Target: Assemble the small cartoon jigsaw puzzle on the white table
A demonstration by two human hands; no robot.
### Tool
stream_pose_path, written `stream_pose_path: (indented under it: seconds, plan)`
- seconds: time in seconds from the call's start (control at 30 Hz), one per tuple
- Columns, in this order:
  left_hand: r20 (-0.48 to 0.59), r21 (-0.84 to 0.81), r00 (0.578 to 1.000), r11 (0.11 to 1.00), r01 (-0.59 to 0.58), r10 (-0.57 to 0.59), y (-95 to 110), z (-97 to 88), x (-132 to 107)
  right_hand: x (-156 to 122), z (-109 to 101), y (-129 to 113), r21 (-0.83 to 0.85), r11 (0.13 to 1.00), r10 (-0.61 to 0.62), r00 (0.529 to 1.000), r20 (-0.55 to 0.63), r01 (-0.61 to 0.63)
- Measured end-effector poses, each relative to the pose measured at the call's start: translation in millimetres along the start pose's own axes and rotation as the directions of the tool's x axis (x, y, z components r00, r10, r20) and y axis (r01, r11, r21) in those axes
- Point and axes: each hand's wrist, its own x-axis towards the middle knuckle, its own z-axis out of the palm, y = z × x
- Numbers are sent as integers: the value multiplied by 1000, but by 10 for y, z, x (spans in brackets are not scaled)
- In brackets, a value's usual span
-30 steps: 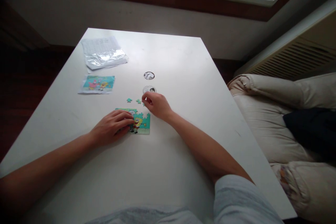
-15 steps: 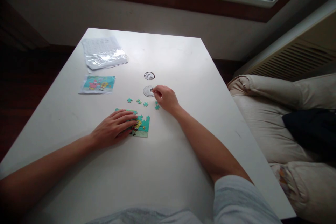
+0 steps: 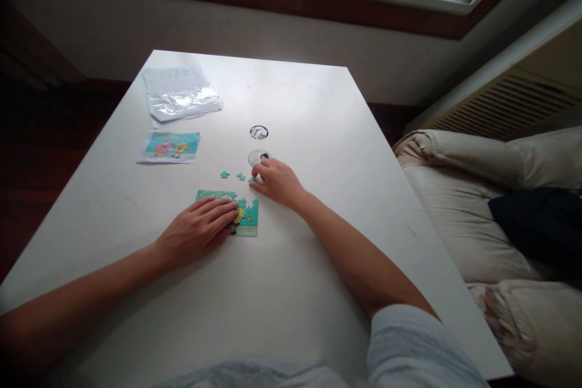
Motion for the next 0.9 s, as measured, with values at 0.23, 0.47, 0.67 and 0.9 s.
stream_pose_path:
  seconds: [0.23, 0.47, 0.67, 0.9]
  plan:
    - [-4, -2, 1000, 1000, 4, -4, -1, 18, -8, 7, -11, -9, -50, 999, 16, 1000, 10, -15]
    - [57, -1, 998, 1000, 6, -5, 10, 31, -24, 19, -14, -32, -31, 998, 47, 999, 17, -46]
    - [50, -28, 999, 1000, 1, 0, -37, 61, -33, 17, -15, -24, -109, 990, 92, 996, -16, -94]
    - [35, -70, 999, 998, -8, 10, -78, 71, -29, 12, -31, 13, -79, 994, 81, 997, -19, -82]
